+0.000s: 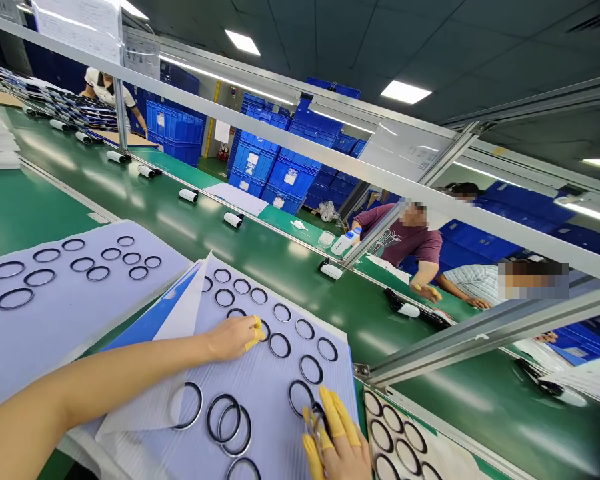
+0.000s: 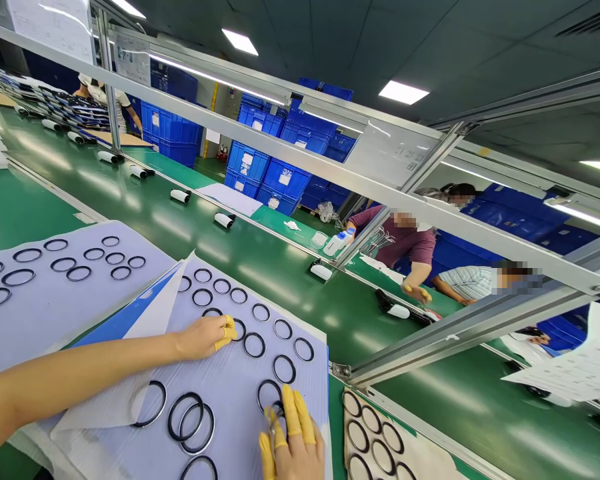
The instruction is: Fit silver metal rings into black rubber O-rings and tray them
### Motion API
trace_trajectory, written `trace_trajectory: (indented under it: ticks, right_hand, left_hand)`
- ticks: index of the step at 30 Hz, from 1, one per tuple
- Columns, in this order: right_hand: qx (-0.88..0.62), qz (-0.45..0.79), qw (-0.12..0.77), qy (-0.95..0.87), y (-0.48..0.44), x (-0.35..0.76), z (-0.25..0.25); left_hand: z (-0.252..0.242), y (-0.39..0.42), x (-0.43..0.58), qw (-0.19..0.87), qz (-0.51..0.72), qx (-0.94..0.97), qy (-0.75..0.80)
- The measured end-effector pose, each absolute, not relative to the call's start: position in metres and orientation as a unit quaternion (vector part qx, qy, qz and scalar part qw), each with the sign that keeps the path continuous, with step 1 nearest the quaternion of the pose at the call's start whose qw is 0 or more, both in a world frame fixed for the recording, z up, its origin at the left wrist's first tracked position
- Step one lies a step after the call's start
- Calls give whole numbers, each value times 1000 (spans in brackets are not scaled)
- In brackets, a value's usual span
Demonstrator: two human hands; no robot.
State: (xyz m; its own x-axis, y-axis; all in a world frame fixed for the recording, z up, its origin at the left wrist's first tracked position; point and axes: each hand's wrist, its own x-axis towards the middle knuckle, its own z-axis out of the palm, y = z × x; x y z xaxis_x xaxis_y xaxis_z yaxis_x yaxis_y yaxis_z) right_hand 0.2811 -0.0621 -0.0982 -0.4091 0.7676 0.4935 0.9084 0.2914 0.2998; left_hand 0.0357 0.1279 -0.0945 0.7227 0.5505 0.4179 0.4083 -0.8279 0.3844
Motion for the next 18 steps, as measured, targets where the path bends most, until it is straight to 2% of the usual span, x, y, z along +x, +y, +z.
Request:
trace_trajectory:
  ticks: [3,5,9,18]
  right_hand:
    - [-507,-237,209,-802,-29,245,-89]
    - [-505,-206,220,-808,-10,226,-89]
    - [-499,-178,209,-822,13,206,-92]
    - [-471,-111,158,-861,41,160,-65]
  left_hand:
    - [-72,122,29,146,296,906,266]
    - [-56,116,19,152,313,898,269]
    - [-44,103,-11,166,322,891,273]
    - [-66,78,-47,186,268,891,315]
